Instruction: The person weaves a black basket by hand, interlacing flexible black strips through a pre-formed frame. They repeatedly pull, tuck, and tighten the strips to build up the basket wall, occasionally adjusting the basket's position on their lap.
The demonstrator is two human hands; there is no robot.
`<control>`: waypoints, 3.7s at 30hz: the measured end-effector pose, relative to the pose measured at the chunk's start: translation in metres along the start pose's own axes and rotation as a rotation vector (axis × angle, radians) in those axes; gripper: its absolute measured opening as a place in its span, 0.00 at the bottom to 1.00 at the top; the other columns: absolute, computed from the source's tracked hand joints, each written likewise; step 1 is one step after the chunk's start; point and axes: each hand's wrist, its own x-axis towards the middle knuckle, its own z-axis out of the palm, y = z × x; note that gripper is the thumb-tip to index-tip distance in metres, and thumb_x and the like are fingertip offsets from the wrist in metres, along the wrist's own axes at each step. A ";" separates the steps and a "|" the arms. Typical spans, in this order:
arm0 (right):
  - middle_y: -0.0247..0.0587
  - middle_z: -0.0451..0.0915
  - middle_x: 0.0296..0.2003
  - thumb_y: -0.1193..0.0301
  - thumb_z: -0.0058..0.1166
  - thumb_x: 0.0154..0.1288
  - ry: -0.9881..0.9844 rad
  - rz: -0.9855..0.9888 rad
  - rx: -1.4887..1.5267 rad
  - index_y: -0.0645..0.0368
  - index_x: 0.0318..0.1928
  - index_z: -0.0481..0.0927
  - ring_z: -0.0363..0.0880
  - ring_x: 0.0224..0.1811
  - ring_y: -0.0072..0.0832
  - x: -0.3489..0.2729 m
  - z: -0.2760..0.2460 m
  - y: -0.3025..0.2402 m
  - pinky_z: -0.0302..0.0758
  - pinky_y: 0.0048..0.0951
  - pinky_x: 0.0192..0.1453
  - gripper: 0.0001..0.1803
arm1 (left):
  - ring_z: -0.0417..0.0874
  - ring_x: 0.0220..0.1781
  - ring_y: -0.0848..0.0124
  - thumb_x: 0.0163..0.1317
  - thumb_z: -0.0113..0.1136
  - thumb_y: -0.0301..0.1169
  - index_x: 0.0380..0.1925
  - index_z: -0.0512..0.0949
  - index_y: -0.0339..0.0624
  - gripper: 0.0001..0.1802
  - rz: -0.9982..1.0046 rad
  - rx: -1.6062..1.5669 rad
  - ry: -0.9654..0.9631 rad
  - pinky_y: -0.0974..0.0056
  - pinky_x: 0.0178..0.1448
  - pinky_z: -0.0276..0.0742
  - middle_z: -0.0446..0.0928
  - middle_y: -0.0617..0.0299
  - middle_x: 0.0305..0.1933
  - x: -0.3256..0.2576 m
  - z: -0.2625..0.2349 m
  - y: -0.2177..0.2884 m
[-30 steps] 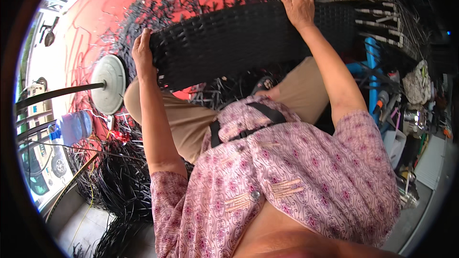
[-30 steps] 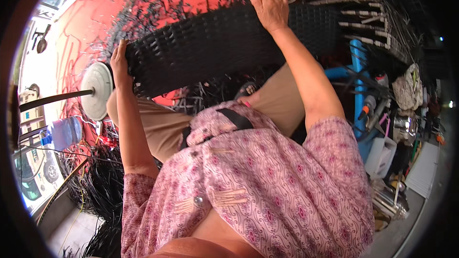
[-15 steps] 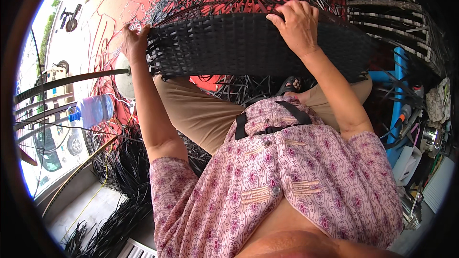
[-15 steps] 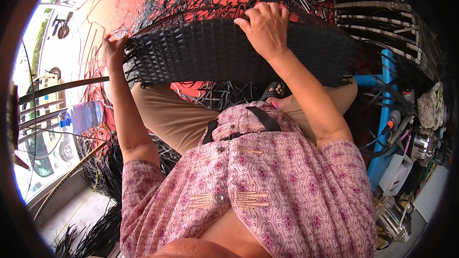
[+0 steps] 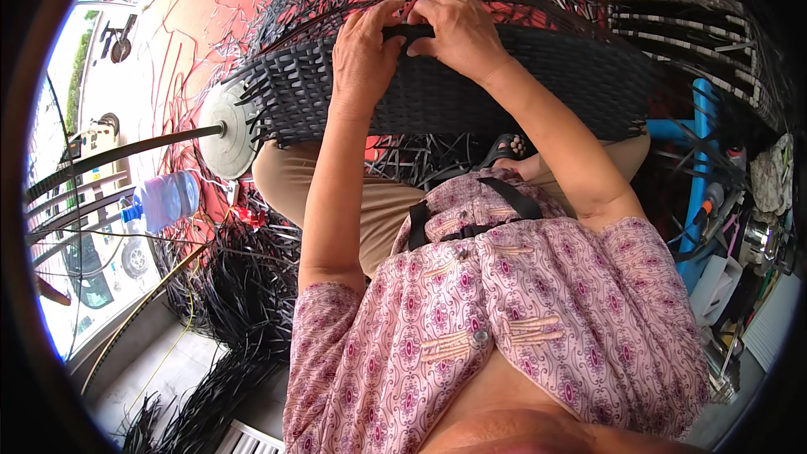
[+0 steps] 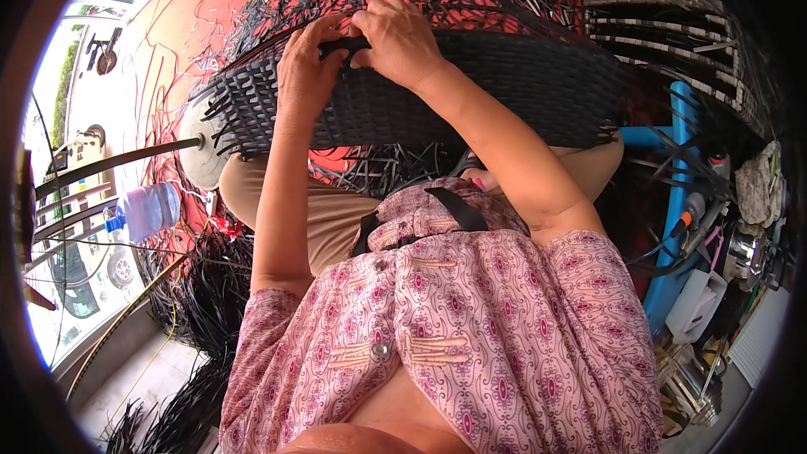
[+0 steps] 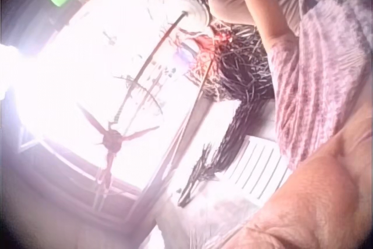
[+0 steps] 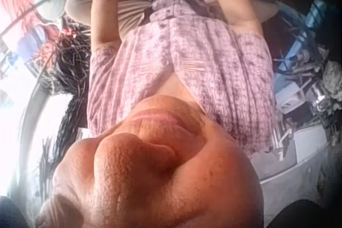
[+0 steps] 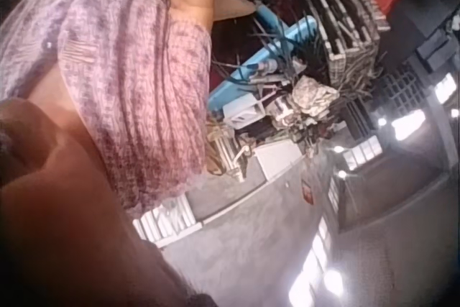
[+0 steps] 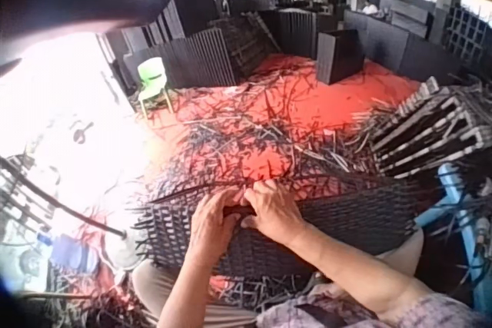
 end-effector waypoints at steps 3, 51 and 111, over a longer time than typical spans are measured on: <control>0.35 0.82 0.39 0.62 0.80 0.43 -0.005 -0.004 0.013 0.51 0.38 0.83 0.81 0.50 0.38 0.003 0.004 0.000 0.79 0.41 0.56 0.22 | 0.83 0.56 0.60 0.55 0.69 0.19 0.62 0.77 0.52 0.32 0.045 -0.008 -0.020 0.55 0.62 0.77 0.85 0.60 0.47 0.001 0.000 -0.002; 0.31 0.77 0.48 0.62 0.75 0.53 0.265 -0.179 -0.084 0.46 0.51 0.81 0.76 0.52 0.35 -0.039 -0.019 0.033 0.71 0.41 0.59 0.24 | 0.79 0.54 0.57 0.63 0.63 0.23 0.58 0.78 0.51 0.22 0.320 0.207 0.099 0.53 0.60 0.73 0.82 0.60 0.51 -0.015 0.017 -0.026; 0.35 0.84 0.42 0.40 0.70 0.54 0.058 0.318 -0.448 0.55 0.38 0.86 0.82 0.46 0.40 -0.099 -0.096 0.063 0.77 0.41 0.53 0.30 | 0.82 0.56 0.59 0.57 0.72 0.26 0.67 0.76 0.50 0.35 0.306 -0.042 -0.117 0.53 0.67 0.70 0.85 0.61 0.51 0.006 0.039 0.045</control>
